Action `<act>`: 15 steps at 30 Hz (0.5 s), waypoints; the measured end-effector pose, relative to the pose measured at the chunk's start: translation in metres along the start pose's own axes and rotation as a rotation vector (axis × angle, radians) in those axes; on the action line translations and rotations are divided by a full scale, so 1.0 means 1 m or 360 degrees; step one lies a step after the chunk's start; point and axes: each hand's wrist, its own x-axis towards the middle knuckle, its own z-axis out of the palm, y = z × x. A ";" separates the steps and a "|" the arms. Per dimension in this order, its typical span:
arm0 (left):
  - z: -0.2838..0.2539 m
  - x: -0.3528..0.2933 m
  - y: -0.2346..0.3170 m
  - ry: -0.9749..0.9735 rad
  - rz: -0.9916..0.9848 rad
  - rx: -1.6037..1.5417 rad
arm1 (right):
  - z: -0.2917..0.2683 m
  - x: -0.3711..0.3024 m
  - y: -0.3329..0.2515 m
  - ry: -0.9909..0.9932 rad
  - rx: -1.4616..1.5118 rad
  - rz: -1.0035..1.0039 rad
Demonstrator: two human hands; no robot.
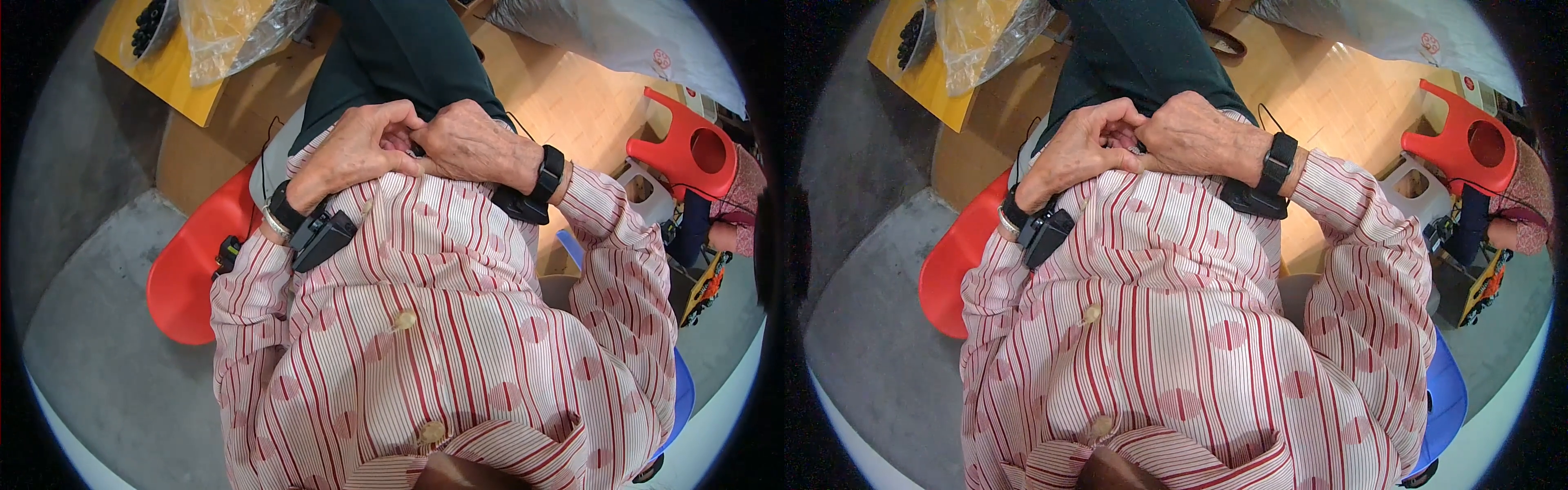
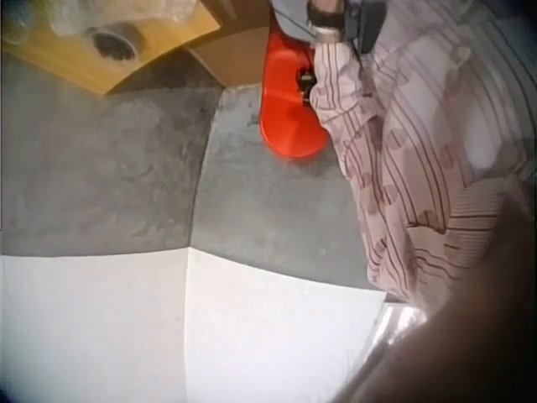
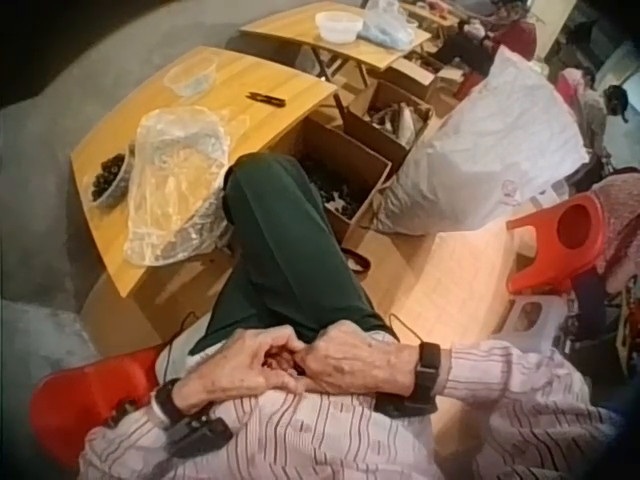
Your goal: The person retrieves a dropped part from the floor and assembles springs into plastic cord locks by hand. The person then points into a large sack of parts and sorts through black cord locks in a plastic bowl.
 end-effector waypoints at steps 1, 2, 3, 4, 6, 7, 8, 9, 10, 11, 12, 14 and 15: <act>0.000 0.000 0.000 0.0004 0.0000 -0.0027 | 0.001 -0.001 0.000 0.0042 -0.0004 -0.0008; 0.001 0.001 -0.001 0.0001 0.0000 -0.0028 | 0.002 -0.001 0.001 0.0041 -0.0004 -0.0005; 0.002 0.001 -0.002 0.0020 0.0005 -0.0011 | 0.004 -0.002 0.001 0.0055 0.0011 -0.0002; 0.003 0.001 -0.004 0.0038 0.0010 0.0006 | 0.005 -0.002 0.002 0.0069 0.0025 0.0001; 0.003 0.001 -0.003 0.0030 0.0004 -0.0010 | 0.005 -0.002 0.001 0.0099 0.0019 -0.0008; 0.003 0.001 -0.004 0.0023 0.0000 -0.0024 | 0.006 -0.002 0.000 0.0130 0.0011 -0.0018; 0.004 0.000 -0.005 0.0024 -0.0002 -0.0026 | 0.006 -0.002 0.000 0.0128 0.0013 -0.0019; 0.004 0.000 -0.005 0.0034 0.0018 -0.0029 | 0.005 -0.001 -0.001 0.0061 -0.0002 -0.0006; 0.005 0.000 -0.006 0.0043 0.0037 -0.0032 | 0.005 -0.001 -0.001 -0.0006 -0.0017 0.0005; 0.004 0.000 -0.005 0.0043 0.0037 -0.0033 | 0.006 -0.001 -0.001 -0.0008 -0.0017 0.0006; 0.004 0.001 -0.004 0.0026 0.0033 -0.0001 | 0.007 -0.002 0.000 0.0013 -0.0032 -0.0014; 0.004 0.001 -0.003 0.0006 0.0028 0.0029 | 0.007 -0.003 0.001 0.0031 -0.0046 -0.0030; 0.005 0.001 -0.003 0.0010 0.0049 0.0026 | 0.006 -0.002 0.001 -0.0005 -0.0049 -0.0036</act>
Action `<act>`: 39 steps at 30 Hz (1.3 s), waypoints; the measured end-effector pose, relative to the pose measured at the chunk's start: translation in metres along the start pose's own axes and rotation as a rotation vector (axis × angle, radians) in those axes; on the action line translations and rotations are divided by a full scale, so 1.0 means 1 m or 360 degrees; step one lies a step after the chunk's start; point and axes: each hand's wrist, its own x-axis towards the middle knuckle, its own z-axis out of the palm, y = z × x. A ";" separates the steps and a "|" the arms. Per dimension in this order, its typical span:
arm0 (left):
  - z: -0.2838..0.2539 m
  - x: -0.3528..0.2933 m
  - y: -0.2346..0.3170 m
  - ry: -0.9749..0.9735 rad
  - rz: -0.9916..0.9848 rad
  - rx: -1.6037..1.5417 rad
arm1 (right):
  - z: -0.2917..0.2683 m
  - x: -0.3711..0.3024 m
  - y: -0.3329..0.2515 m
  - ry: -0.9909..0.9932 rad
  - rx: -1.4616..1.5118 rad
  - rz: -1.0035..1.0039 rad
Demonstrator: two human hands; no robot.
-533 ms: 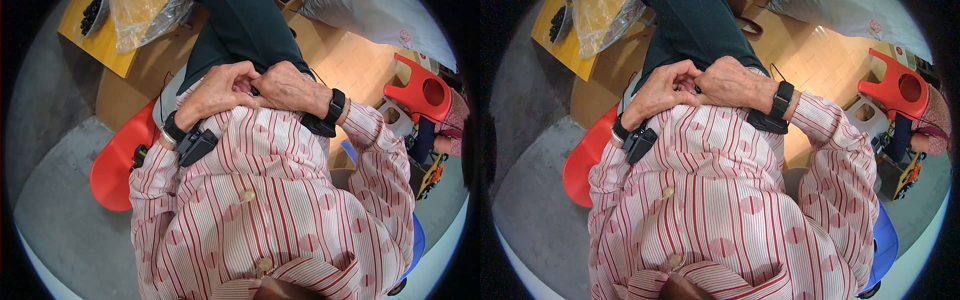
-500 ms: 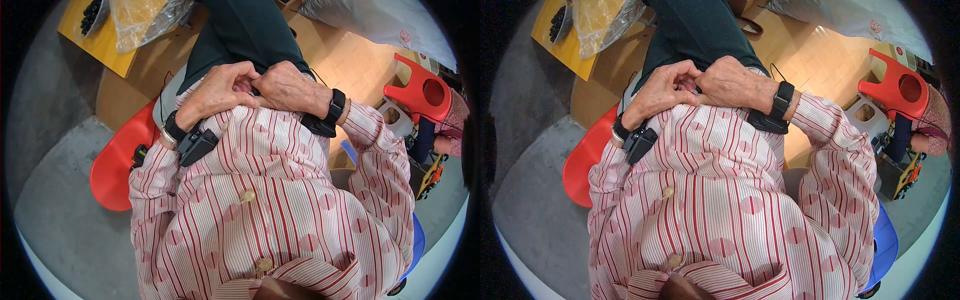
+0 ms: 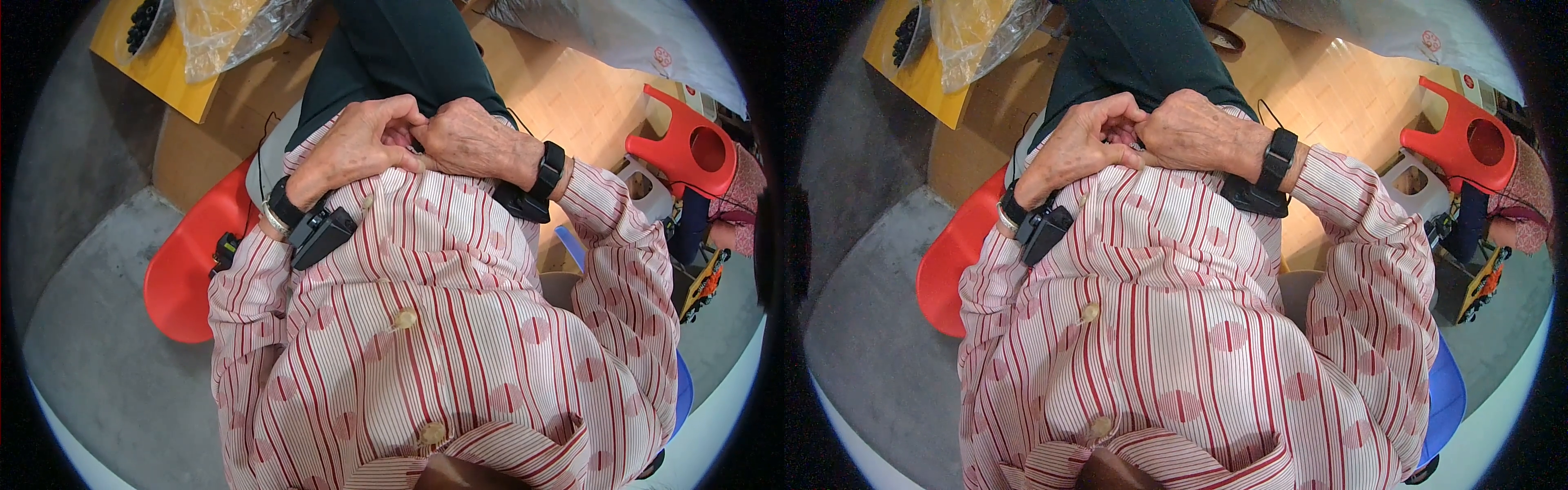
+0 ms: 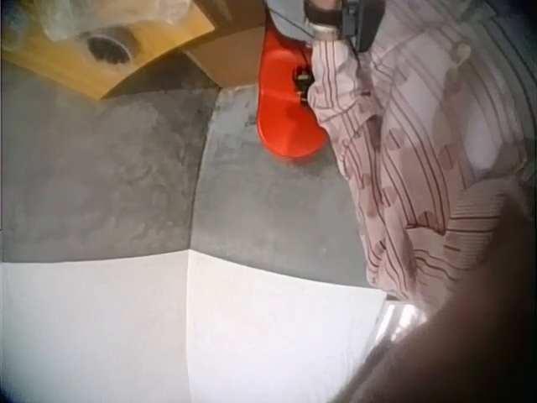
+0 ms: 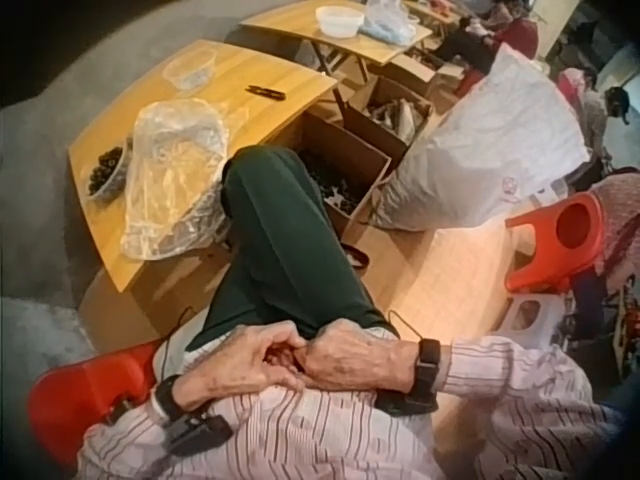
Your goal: The person retrieves a dropped part from the floor and assembles springs into plastic cord locks by hand. The person then points into a large sack of parts and sorts through black cord locks in a plastic bowl.
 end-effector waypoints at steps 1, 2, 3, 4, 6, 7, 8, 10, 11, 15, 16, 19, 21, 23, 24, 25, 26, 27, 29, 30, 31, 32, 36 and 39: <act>0.000 0.000 0.000 0.0004 0.0022 -0.0003 | -0.001 0.000 0.000 -0.0035 -0.0003 -0.0005; -0.001 0.000 0.000 0.0003 0.0020 -0.0004 | 0.000 0.000 0.001 -0.0036 -0.0001 -0.0005; -0.001 0.001 -0.002 -0.0010 0.0013 0.0022 | 0.001 -0.001 0.002 0.0034 0.0007 -0.0046; -0.002 0.001 -0.002 -0.0025 0.0006 0.0049 | 0.003 -0.001 0.003 0.0104 0.0016 -0.0086; -0.002 0.001 -0.002 -0.0028 0.0005 0.0026 | 0.004 0.000 0.004 0.0073 0.0020 -0.0086; -0.002 0.001 -0.002 -0.0032 0.0007 0.0005 | 0.004 0.000 0.004 0.0043 0.0021 -0.0087; -0.002 0.000 -0.001 -0.0032 0.0005 0.0005 | 0.003 -0.001 0.003 0.0043 0.0022 -0.0087; -0.004 0.001 0.001 -0.0019 -0.0005 0.0107 | -0.004 0.001 0.003 0.0022 0.0033 0.0008; -0.004 0.000 -0.001 -0.0017 -0.0002 0.0111 | -0.007 0.002 0.002 0.0025 0.0029 0.0006; -0.007 0.000 -0.004 0.0025 -0.0017 -0.0417 | -0.018 0.000 -0.002 0.0173 0.0086 0.0108; -0.007 -0.001 -0.003 0.0012 -0.0136 -0.0679 | -0.019 0.000 -0.003 0.0230 0.0112 0.0147; -0.006 0.001 0.006 0.0032 -0.0091 -0.0490 | -0.015 -0.002 0.002 0.0366 0.0230 0.0090; -0.006 0.002 0.007 0.0078 -0.0058 -0.0430 | -0.017 -0.002 0.001 0.0365 0.0207 0.0112; -0.007 0.002 0.011 0.0099 -0.0082 -0.0471 | -0.021 -0.004 0.001 0.0372 0.0178 0.0138; -0.008 0.002 0.010 0.0103 -0.0082 -0.0467 | -0.020 -0.004 0.002 0.0358 0.0234 0.0164; -0.009 0.003 0.009 0.0103 -0.0093 -0.0468 | -0.020 -0.004 0.003 0.0344 0.0289 0.0189; -0.010 0.004 0.009 0.0103 -0.0103 -0.0470 | -0.021 -0.003 0.004 0.0349 0.0288 0.0185; -0.010 0.004 0.011 0.0107 -0.0102 -0.0464 | -0.021 -0.003 0.005 0.0355 0.0296 0.0174; -0.009 0.003 0.016 0.0220 -0.0107 -0.0861 | -0.022 -0.004 0.007 0.0367 0.0300 0.0158; -0.012 0.000 0.015 0.0229 -0.0163 -0.0971 | -0.022 -0.005 0.007 0.0345 0.0309 0.0159; -0.014 0.000 0.011 0.0236 -0.0161 -0.0962 | -0.023 -0.006 0.007 0.0324 0.0318 0.0161; -0.015 -0.001 0.004 0.0240 -0.0117 -0.1128 | -0.024 -0.006 0.006 0.0306 0.0336 0.0164; -0.016 0.000 -0.002 0.0244 -0.0058 -0.1403 | -0.023 -0.009 0.007 0.0297 0.0398 0.0170; -0.014 0.001 -0.005 0.0261 0.0021 -0.1472 | -0.021 -0.010 0.008 0.0328 0.0447 0.0167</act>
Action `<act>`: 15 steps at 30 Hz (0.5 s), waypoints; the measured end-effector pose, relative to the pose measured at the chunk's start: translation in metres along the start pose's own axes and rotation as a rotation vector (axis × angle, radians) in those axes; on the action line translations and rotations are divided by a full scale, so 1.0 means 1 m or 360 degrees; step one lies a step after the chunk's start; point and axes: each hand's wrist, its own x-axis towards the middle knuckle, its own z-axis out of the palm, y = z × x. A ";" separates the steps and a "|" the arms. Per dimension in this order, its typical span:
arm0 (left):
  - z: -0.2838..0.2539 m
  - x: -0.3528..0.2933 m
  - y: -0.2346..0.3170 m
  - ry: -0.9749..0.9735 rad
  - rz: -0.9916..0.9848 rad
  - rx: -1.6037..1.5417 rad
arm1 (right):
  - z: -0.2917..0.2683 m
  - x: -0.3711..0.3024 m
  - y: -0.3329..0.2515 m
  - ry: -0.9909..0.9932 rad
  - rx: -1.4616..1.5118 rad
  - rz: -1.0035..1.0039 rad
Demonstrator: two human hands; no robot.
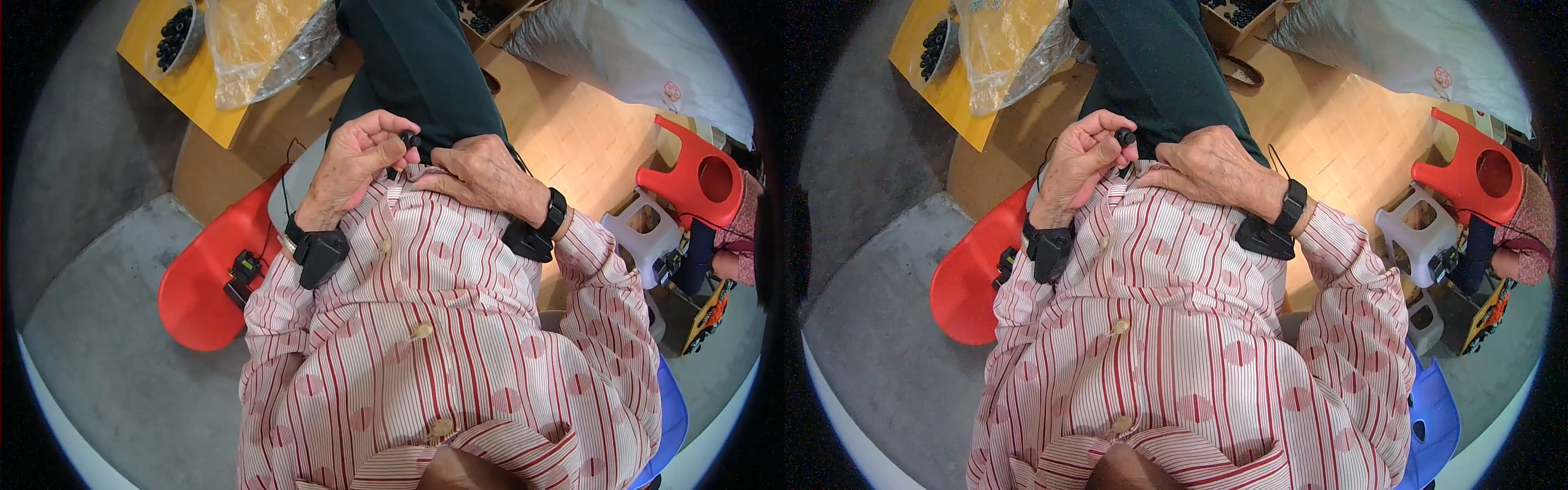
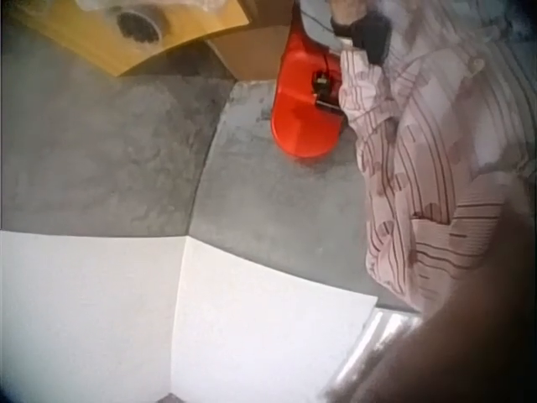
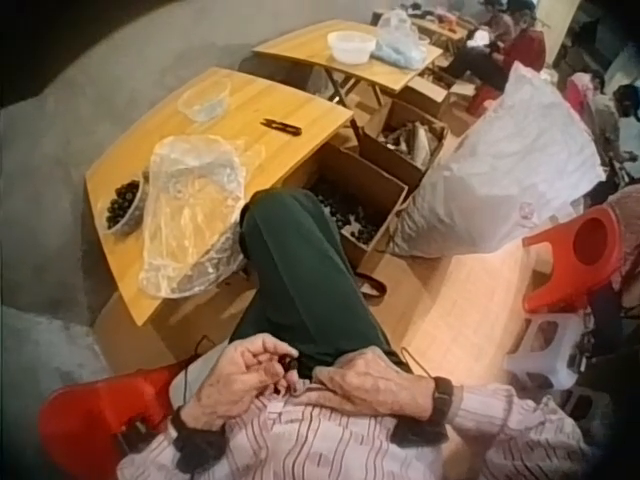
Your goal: The person retrieves a dropped part from the floor and assembles springs into plastic cord locks by hand. The person then points into a large sack of parts and sorts through black cord locks in a plastic bowl.
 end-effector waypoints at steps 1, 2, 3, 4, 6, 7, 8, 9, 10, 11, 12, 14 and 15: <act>0.001 0.001 0.000 -0.0014 0.0048 -0.0030 | 0.000 -0.001 0.000 0.0000 0.0024 0.0033; 0.002 0.001 0.000 -0.0016 0.0046 -0.0029 | 0.000 -0.002 0.000 -0.0001 0.0048 0.0067; 0.003 0.001 0.001 -0.0002 0.0072 -0.0036 | 0.000 -0.001 0.001 0.0001 0.0052 0.0064; 0.005 0.001 0.001 0.0011 0.0097 -0.0043 | 0.001 -0.001 0.003 0.0058 0.0029 0.0010; 0.005 0.001 0.000 0.0014 0.0139 0.0027 | 0.001 0.000 0.004 0.0116 0.0009 -0.0043; 0.005 0.001 -0.001 0.0014 0.0182 0.0095 | 0.000 0.000 0.004 0.0117 0.0061 -0.0036; 0.004 0.000 -0.001 0.0016 0.0180 0.0095 | 0.000 0.000 0.004 0.0119 0.0114 -0.0028; 0.003 0.000 -0.001 0.0020 0.0167 0.0151 | 0.000 -0.001 0.005 0.0120 0.0114 -0.0024; 0.002 0.001 -0.001 0.0023 0.0154 0.0208 | 0.001 -0.001 0.007 0.0155 0.0194 -0.0027; 0.002 0.002 -0.002 0.0021 0.0151 0.0207 | 0.001 -0.002 0.008 0.0190 0.0273 -0.0031; 0.002 0.001 -0.002 0.0035 0.0165 0.0230 | 0.001 -0.002 0.008 0.0189 0.0276 -0.0032; 0.002 0.001 -0.002 0.0051 0.0178 0.0253 | 0.001 -0.002 0.007 0.0224 0.0550 0.0114; 0.003 0.001 -0.001 0.0067 0.0191 0.0316 | 0.002 -0.003 0.007 0.0225 0.0550 0.0118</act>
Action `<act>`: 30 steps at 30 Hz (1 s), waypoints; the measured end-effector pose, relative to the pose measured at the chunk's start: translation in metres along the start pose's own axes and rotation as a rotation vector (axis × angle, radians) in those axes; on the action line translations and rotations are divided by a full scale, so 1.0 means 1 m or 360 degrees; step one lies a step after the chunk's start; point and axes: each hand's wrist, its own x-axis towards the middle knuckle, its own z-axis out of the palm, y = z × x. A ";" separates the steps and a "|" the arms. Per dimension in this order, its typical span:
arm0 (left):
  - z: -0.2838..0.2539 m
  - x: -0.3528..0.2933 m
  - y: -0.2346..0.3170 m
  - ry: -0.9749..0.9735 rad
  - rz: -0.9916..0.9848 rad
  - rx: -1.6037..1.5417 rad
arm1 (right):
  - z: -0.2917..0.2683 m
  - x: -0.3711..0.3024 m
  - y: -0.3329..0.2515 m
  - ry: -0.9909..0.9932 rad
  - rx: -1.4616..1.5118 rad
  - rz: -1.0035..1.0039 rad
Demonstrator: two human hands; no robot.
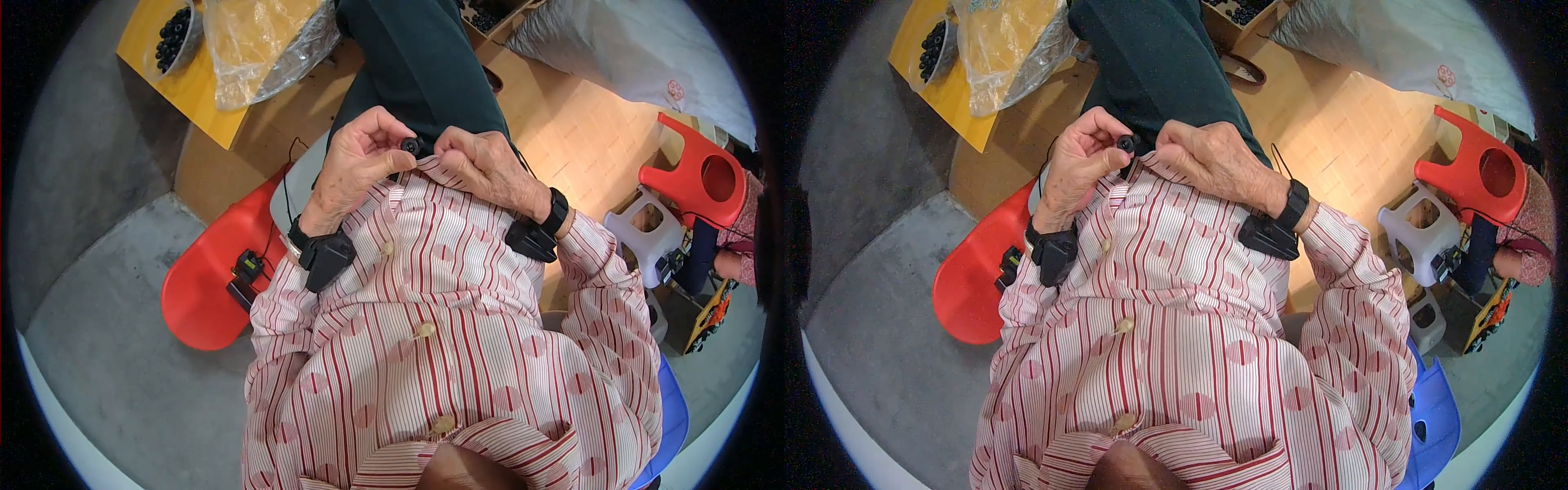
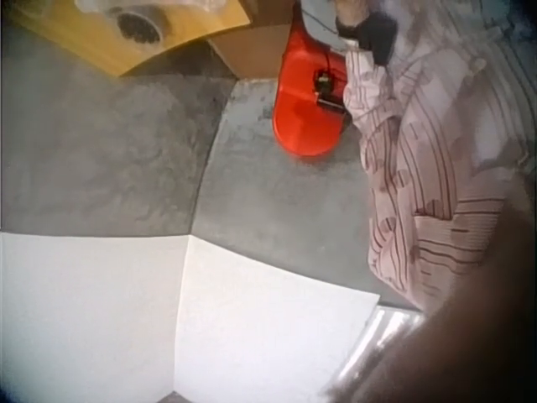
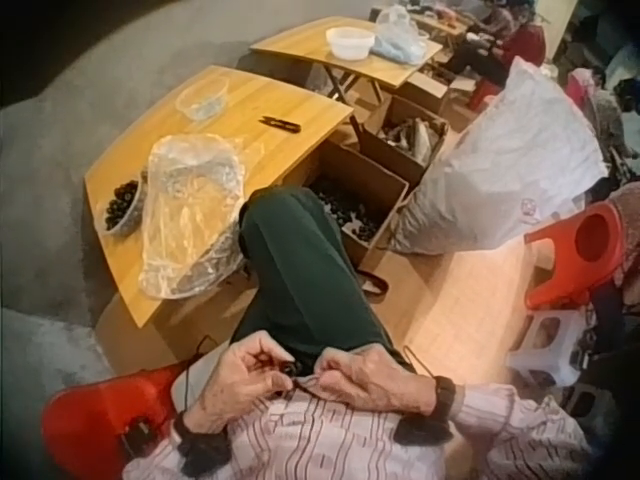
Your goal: The person retrieves a dropped part from the floor and assembles springs into plastic cord locks by hand. The person then points into a large sack of parts and sorts through black cord locks in a plastic bowl.
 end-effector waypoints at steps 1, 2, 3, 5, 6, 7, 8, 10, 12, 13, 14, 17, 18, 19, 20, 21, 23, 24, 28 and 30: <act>0.001 0.000 0.001 0.0013 0.0013 0.0063 | 0.002 0.000 0.001 0.0100 0.0071 0.0004; 0.004 0.000 0.003 0.0010 0.0010 0.0062 | 0.003 0.001 0.001 0.0200 0.0143 0.0008; 0.007 0.000 0.006 0.0053 0.0000 0.0165 | 0.003 0.000 0.001 0.0199 0.0145 0.0011; 0.011 0.000 0.009 0.0096 -0.0015 0.0266 | 0.002 0.000 0.000 0.0127 0.0069 0.0033; 0.012 0.000 0.009 0.0112 -0.0046 0.0333 | 0.001 0.000 -0.002 0.0128 0.0071 0.0039; 0.013 0.001 0.009 0.0127 -0.0077 0.0400 | 0.000 0.000 -0.004 0.0069 0.0007 0.0062; 0.014 0.001 0.008 0.0124 -0.0083 0.0398 | -0.001 0.000 -0.005 0.0010 -0.0057 0.0085; 0.014 0.002 0.007 0.0168 -0.0071 0.0626 | -0.001 -0.001 -0.004 -0.0008 -0.0125 0.0065; 0.013 0.003 0.004 0.0154 -0.0061 0.0691 | 0.000 -0.001 -0.002 -0.0025 -0.0193 0.0043; 0.013 0.002 0.003 0.0142 -0.0043 0.0756 | 0.001 -0.001 -0.001 -0.0009 -0.0198 -0.0003; 0.013 0.002 0.003 0.0142 -0.0049 0.0757 | 0.002 0.000 0.000 0.0008 -0.0204 -0.0049; 0.017 0.003 0.002 0.0149 -0.0060 0.0714 | 0.002 -0.002 0.003 0.0076 -0.0253 -0.0159; 0.016 0.003 0.000 0.0156 -0.0069 0.0727 | 0.004 -0.002 0.005 0.0077 -0.0249 -0.0157; 0.016 0.003 -0.001 0.0163 -0.0079 0.0740 | 0.005 -0.003 0.008 0.0095 -0.0240 -0.0193; 0.017 0.003 -0.002 0.0163 -0.0083 0.0741 | 0.006 -0.003 0.009 0.0113 -0.0231 -0.0228; 0.018 0.003 -0.001 0.0172 -0.0108 0.0766 | 0.006 -0.003 0.010 0.0113 -0.0226 -0.0226; 0.019 0.002 -0.002 0.0183 -0.0138 0.0792 | 0.005 -0.004 0.009 0.0067 -0.0253 -0.0210; 0.019 0.002 -0.002 0.0182 -0.0132 0.0818 | 0.005 -0.004 0.010 0.0068 -0.0248 -0.0209; 0.017 0.002 -0.005 0.0156 -0.0114 0.0910 | 0.005 -0.004 0.011 0.0028 -0.0261 -0.0260; 0.018 0.003 -0.007 0.0155 -0.0094 0.0930 | 0.004 -0.004 0.011 -0.0010 -0.0265 -0.0238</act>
